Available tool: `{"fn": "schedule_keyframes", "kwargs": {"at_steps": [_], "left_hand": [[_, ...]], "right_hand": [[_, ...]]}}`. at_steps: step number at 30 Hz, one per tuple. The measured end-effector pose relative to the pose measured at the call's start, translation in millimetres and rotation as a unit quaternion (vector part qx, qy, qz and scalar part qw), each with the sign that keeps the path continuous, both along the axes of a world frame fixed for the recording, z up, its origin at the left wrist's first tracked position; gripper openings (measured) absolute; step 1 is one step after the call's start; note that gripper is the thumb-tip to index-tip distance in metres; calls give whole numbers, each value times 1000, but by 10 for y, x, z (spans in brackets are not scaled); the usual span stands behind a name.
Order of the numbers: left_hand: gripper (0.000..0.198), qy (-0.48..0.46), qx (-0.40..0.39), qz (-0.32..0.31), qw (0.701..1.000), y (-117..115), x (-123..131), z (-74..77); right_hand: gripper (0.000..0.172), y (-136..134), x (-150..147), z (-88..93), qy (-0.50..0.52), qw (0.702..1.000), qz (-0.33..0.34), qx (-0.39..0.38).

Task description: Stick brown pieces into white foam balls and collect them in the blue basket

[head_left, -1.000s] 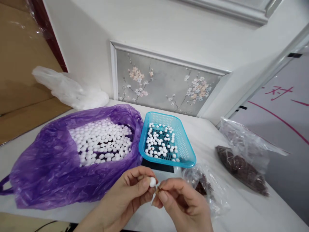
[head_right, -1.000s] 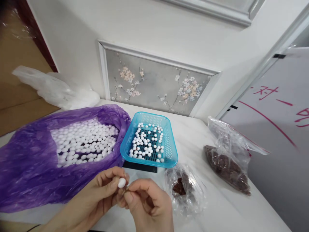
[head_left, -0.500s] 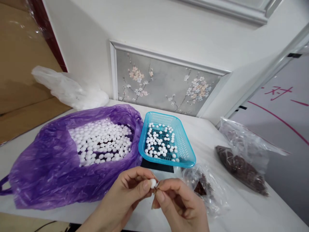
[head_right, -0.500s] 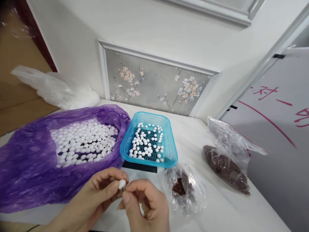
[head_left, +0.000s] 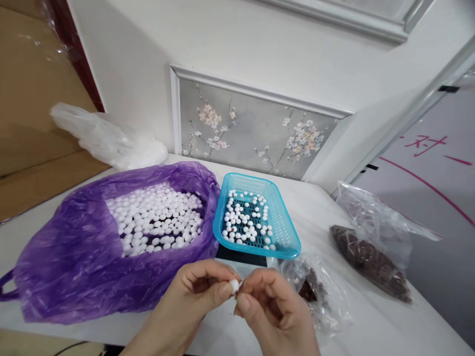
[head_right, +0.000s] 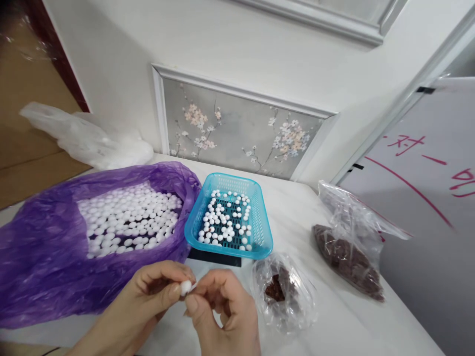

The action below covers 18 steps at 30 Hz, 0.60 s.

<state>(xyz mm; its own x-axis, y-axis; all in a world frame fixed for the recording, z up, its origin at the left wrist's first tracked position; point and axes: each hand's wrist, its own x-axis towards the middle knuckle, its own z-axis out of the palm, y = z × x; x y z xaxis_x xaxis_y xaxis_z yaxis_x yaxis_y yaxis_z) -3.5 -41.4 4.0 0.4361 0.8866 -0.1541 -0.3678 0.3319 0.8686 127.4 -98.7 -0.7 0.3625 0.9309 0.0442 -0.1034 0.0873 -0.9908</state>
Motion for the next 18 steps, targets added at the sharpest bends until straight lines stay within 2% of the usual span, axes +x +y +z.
{"fn": "schedule_keyframes", "kwargs": {"at_steps": [6, 13, 18], "left_hand": [[5, 8, 0, 3, 1000, -10, 17, -37], [3, -3, 6, -6, 1000, -44, 39, -26], [4, -25, 27, 6, 999, -49, 57, 15]], "right_hand": [[26, -12, 67, -29, 42, 998, 41, 2], [24, 1, 53, -89, 22, 999, 23, 3], [25, 21, 39, -116, 63, 998, 28, 6]]}}
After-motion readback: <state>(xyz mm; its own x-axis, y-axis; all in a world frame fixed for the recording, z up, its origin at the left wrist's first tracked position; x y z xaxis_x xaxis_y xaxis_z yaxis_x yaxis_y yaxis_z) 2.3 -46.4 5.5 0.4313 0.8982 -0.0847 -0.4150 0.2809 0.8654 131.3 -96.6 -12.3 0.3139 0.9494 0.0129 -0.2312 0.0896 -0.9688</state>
